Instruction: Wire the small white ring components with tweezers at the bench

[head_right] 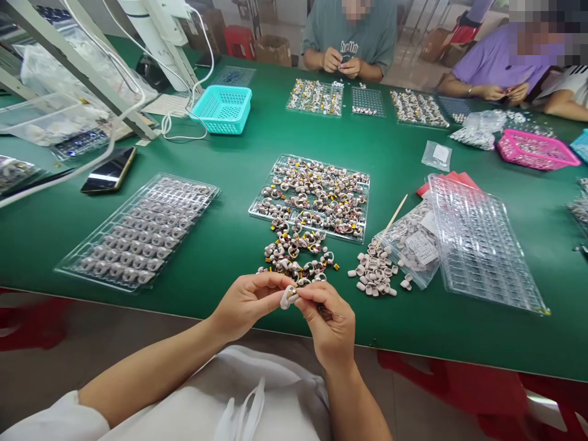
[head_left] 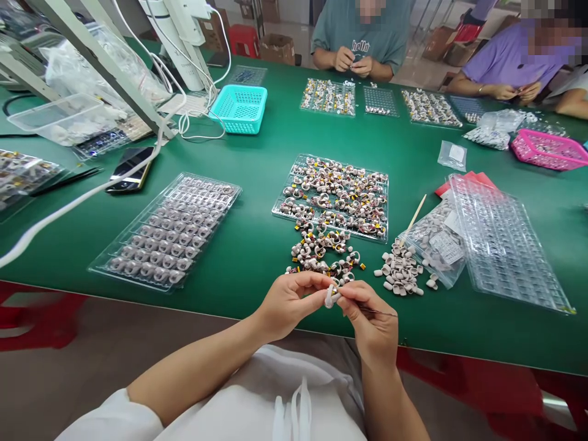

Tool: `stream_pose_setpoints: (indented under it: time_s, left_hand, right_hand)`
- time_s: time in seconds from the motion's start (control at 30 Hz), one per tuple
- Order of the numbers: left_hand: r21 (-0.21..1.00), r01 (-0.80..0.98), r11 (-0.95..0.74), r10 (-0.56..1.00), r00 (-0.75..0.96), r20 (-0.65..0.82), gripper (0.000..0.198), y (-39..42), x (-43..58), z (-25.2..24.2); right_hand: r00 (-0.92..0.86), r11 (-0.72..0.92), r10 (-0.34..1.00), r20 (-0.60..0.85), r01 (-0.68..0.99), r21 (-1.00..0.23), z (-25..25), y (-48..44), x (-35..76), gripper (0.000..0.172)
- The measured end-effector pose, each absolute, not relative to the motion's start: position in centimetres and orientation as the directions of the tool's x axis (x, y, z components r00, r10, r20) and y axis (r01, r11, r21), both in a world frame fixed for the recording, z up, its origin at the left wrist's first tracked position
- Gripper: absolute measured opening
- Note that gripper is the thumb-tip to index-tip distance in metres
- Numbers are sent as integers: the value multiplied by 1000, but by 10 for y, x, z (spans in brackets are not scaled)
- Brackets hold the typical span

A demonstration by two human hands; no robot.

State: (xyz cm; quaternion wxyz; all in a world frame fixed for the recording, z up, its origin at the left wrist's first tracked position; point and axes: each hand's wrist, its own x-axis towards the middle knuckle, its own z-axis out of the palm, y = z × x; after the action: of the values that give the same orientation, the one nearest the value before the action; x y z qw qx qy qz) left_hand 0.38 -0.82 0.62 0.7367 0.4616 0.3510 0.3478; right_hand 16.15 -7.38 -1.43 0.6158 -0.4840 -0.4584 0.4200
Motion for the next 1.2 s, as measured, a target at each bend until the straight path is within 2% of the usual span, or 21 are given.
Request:
stream_pose_setpoints:
  time_s: [0.27, 0.53, 0.77, 0.87, 1.0, 1.2]
  left_hand:
    - [994, -44, 95, 899, 434, -67, 15, -9, 5, 5]
    - [987, 71, -144, 907, 409, 103, 13, -7, 5, 9]
    - [971, 62, -229, 877, 447, 178, 15, -8, 3, 3]
    - [963, 45, -265, 850, 483, 211, 20, -7, 3, 1]
    - [952, 34, -306, 824, 510, 247, 25, -7, 2, 3]
    - [956, 79, -282, 812, 551, 193, 27, -11, 3, 11]
  right_hand:
    - [251, 169, 958, 140, -99, -981, -15, -73, 161, 21]
    - [260, 158, 956, 137, -60, -986, -17, -71, 161, 19]
    - [239, 68, 970, 41, -104, -992, -17, -70, 162, 12]
    - [205, 22, 979, 0, -105, -994, -15, -69, 164, 15]
    - [185, 27, 983, 18, -44, -999, -14, -70, 168, 16]
    - [195, 67, 977, 83, 90, -994, -15, -73, 167, 18]
